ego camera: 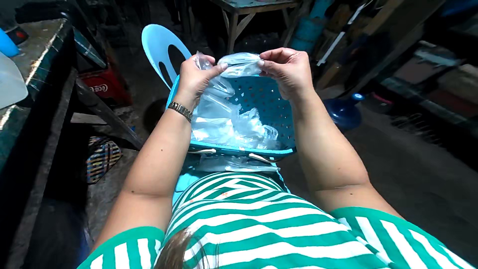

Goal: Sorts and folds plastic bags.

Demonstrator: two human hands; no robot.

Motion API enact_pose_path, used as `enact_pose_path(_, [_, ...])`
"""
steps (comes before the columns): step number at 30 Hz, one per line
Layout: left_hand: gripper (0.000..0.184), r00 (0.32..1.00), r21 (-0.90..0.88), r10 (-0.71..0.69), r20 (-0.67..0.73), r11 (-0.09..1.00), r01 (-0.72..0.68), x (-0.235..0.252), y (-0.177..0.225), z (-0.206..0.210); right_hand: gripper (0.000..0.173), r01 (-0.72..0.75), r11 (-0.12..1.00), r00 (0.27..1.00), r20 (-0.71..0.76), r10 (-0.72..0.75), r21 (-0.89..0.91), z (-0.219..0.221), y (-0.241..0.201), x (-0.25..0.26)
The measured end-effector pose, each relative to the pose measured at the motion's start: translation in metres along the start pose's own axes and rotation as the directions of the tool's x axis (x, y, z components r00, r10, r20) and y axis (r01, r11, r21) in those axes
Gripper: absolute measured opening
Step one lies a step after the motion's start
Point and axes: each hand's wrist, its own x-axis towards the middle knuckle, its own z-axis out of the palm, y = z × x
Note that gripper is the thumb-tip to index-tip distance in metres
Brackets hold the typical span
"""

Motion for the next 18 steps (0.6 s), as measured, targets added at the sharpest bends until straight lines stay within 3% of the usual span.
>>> enact_pose_path(2, [0.034, 0.998, -0.103, -0.039, -0.044, 0.994, 0.035, 0.001, 0.003, -0.001, 0.015, -0.125, 0.951, 0.985, 0.077, 0.152, -0.282, -0.008, 0.003, 0.001])
enact_pose_path(4, [0.018, 0.993, -0.220, -0.100, -0.068, 0.972, 0.083, 0.002, 0.007, 0.001, 0.021, -0.175, 0.711, 0.897, 0.188, 0.400, -0.681, -0.011, 0.007, 0.003])
enact_pose_path(5, [0.019, 0.992, -0.266, -0.118, -0.037, 0.958, 0.104, 0.001, 0.009, 0.001, 0.024, -0.134, 0.580, 0.851, 0.206, 0.482, -0.803, -0.009, 0.010, 0.005])
enact_pose_path(6, [0.021, 0.993, -0.290, -0.115, -0.004, 0.951, 0.109, 0.001, 0.010, 0.001, 0.026, -0.096, 0.519, 0.849, 0.202, 0.488, -0.849, -0.006, 0.010, 0.005])
enact_pose_path(7, [0.026, 0.993, -0.308, -0.104, 0.049, 0.945, 0.114, 0.000, 0.011, 0.002, 0.029, -0.085, 0.539, 0.880, 0.190, 0.434, -0.838, -0.005, 0.007, 0.004])
enact_pose_path(9, [0.036, 0.986, -0.305, -0.072, 0.152, 0.945, 0.116, -0.004, 0.012, 0.005, 0.035, -0.066, 0.731, 0.958, 0.162, 0.238, -0.679, 0.000, -0.001, -0.001])
enact_pose_path(11, [0.037, 0.967, -0.290, -0.007, 0.254, 0.953, 0.083, -0.006, 0.010, 0.007, 0.035, -0.014, 0.925, 0.964, 0.242, 0.114, -0.379, 0.009, -0.003, -0.004])
enact_pose_path(12, [0.033, 0.956, -0.286, 0.030, 0.292, 0.956, 0.057, -0.006, 0.008, 0.007, 0.034, -0.010, 0.969, 0.947, 0.310, 0.088, -0.245, 0.013, -0.004, -0.006])
enact_pose_path(14, [0.022, 0.951, -0.249, 0.102, 0.292, 0.968, -0.027, -0.006, 0.004, 0.007, 0.023, 0.007, 0.987, 0.939, 0.341, 0.047, -0.157, 0.019, -0.001, -0.008])
enact_pose_path(16, [0.013, 0.966, -0.185, 0.155, 0.208, 0.976, -0.117, -0.006, 0.003, 0.007, 0.010, 0.052, 0.973, 0.959, 0.282, 0.014, -0.225, 0.017, 0.002, -0.007])
enact_pose_path(18, [0.003, 0.978, -0.164, 0.156, 0.141, 0.978, -0.132, -0.006, 0.003, 0.007, 0.009, 0.075, 0.965, 0.973, 0.232, -0.016, -0.251, 0.014, 0.002, -0.005])
